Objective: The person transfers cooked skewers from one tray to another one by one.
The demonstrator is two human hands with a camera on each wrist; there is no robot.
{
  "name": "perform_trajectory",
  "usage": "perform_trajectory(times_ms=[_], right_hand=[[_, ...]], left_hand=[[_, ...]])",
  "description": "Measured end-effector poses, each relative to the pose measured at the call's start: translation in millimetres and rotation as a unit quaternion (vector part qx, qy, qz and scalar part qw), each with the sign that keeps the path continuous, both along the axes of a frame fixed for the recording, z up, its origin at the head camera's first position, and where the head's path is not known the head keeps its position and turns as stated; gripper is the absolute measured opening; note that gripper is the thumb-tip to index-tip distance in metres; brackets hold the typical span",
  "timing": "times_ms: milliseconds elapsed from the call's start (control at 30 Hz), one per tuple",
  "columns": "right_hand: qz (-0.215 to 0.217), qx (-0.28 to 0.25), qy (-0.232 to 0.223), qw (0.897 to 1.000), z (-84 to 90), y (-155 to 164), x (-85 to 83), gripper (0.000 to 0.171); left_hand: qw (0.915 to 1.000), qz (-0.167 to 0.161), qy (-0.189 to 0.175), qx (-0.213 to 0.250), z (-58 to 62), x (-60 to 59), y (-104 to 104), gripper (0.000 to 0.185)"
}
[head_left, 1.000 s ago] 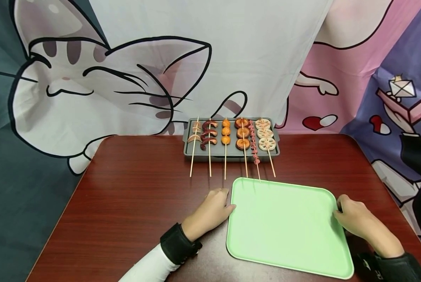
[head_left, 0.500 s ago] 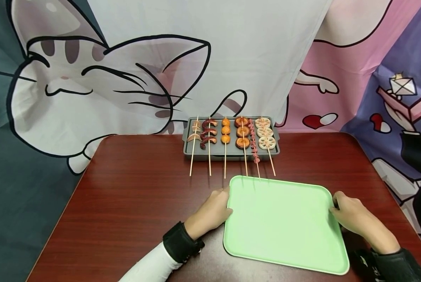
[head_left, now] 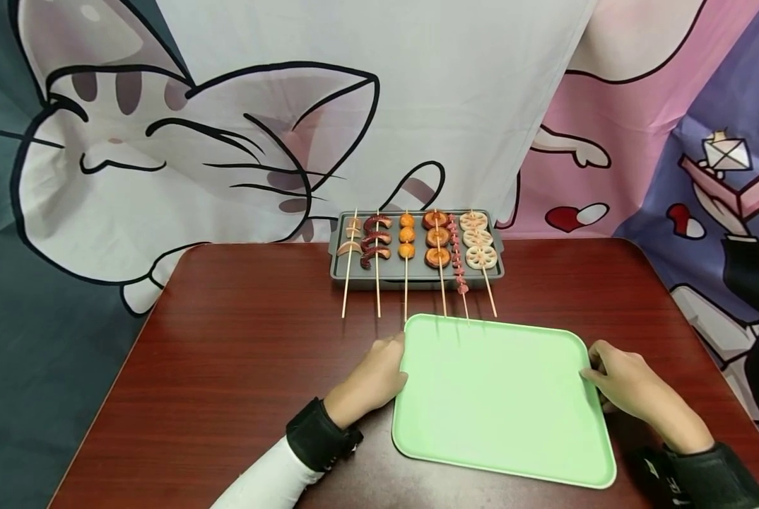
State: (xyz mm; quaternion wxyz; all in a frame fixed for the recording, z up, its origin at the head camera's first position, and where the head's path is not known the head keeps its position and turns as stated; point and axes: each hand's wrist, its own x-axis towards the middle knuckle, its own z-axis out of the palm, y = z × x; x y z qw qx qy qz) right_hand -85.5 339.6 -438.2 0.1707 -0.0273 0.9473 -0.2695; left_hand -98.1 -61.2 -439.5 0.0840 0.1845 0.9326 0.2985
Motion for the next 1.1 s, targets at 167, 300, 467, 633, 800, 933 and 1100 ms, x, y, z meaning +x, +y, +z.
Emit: perform_trajectory(times_ms=[167,300,467,633,800,933,1100], right_hand=[[0.002,-0.003,0.013,1.000,-0.9,-7,-2.4,0.025],[0.000,-0.015,-0.001,1.000,0.9,-13,-4.0,0.030],[0.001,-0.028,-0.011,1.000,1.3,-19,-5.2,0.035],[0.015,-0.031,-0.010,0.999,2.4,-25,-7.5,0.044],[0.031,-0.033,0.003,0.999,2.9,-30,-10.8,0.051],[0.042,-0.033,0.001,0.999,2.6,-35,-14.6,0.053],[0.054,-0.037,0.008,0.998,1.8,-41,-20.0,0.054]], left_hand=[[0.9997,0.014,-0.018,0.002,1.6,-0.8,-7,0.043],[0.9994,0.025,-0.023,0.002,2.3,-1.1,-13,0.039],[0.9991,0.035,-0.022,-0.006,1.4,-2.3,-19,0.042],[0.9985,0.042,-0.035,0.001,1.4,-3.3,-27,0.045],[0.9983,0.047,-0.032,0.006,0.5,-4.4,-34,0.044],[0.9983,0.049,-0.029,0.008,0.2,-6.1,-41,0.043],[0.9981,0.052,-0.032,0.009,-0.1,-7.9,-49,0.043]])
